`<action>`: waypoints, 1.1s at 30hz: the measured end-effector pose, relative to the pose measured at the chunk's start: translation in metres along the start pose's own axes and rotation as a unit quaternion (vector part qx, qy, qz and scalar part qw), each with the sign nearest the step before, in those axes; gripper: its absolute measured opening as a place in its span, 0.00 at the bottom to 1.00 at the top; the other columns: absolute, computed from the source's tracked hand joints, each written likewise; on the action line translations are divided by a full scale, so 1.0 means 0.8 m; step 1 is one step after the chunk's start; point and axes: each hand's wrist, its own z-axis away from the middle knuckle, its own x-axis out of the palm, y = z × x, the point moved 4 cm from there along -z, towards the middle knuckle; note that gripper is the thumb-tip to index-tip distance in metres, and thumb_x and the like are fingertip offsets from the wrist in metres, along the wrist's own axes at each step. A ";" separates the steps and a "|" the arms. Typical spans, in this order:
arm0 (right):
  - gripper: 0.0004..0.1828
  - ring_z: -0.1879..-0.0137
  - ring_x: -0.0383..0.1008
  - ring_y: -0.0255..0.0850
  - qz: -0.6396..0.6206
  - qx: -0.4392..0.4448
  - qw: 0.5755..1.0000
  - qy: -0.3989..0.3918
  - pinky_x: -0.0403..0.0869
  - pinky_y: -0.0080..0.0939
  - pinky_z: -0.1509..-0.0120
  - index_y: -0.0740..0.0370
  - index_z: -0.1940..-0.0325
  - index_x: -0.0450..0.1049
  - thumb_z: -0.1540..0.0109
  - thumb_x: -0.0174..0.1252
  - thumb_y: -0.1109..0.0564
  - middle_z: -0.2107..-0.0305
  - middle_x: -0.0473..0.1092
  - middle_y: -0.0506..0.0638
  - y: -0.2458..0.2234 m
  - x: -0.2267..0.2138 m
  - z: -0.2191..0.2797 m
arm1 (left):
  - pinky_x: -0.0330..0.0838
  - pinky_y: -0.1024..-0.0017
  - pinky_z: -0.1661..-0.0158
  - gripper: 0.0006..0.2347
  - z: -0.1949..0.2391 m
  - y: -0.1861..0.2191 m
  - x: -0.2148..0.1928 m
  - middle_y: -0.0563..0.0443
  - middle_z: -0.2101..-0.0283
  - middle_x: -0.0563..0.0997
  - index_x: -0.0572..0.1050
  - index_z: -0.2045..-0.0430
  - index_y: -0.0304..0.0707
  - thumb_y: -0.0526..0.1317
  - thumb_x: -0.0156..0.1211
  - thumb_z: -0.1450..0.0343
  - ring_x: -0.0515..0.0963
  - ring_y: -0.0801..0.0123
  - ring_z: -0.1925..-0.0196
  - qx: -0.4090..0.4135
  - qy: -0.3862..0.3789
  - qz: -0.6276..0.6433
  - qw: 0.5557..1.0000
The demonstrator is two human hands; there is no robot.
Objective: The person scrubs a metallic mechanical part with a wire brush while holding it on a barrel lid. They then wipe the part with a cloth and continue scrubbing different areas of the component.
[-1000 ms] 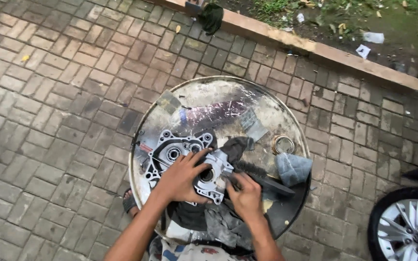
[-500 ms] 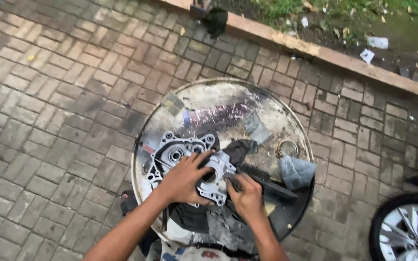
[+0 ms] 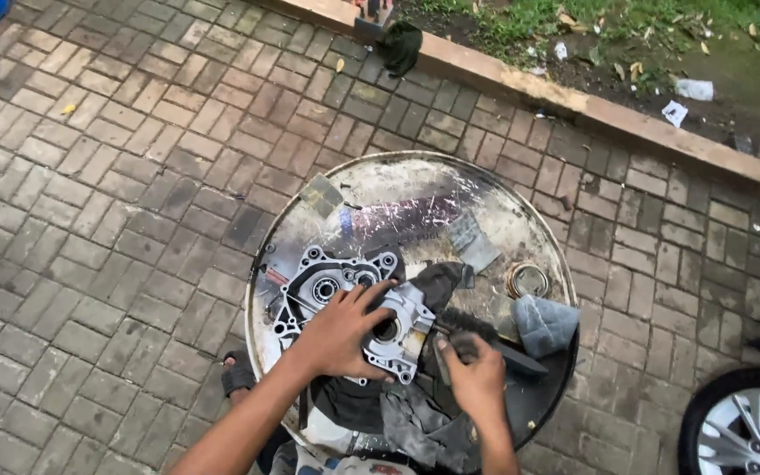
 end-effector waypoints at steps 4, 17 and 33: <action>0.11 0.61 0.80 0.37 -0.013 -0.035 0.999 -0.013 0.76 0.38 0.54 0.59 0.63 0.84 0.41 0.67 0.49 0.70 0.83 0.48 -0.040 0.002 0.013 | 0.57 0.31 0.41 0.48 -0.003 0.005 0.004 0.41 0.25 0.51 0.65 0.37 0.41 0.74 0.66 0.46 0.62 0.36 0.32 -0.008 -0.014 -0.002 1.000; 0.11 0.66 0.77 0.41 0.114 -0.015 0.991 -0.075 0.70 0.43 0.57 0.56 0.66 0.82 0.43 0.63 0.48 0.74 0.80 0.47 -0.098 -0.005 -0.004 | 0.66 0.38 0.46 0.49 0.000 0.057 0.026 0.29 0.28 0.51 0.58 0.32 0.46 0.74 0.66 0.44 0.60 0.37 0.33 -0.224 0.072 0.053 0.970; 0.07 0.73 0.81 0.38 0.110 0.039 0.986 -0.116 0.73 0.40 0.65 0.60 0.74 0.79 0.44 0.68 0.56 0.80 0.81 0.50 -0.098 0.012 -0.031 | 0.59 0.33 0.42 0.49 -0.003 0.050 0.038 0.31 0.27 0.48 0.55 0.31 0.47 0.73 0.66 0.41 0.55 0.36 0.31 -0.229 0.031 0.049 0.972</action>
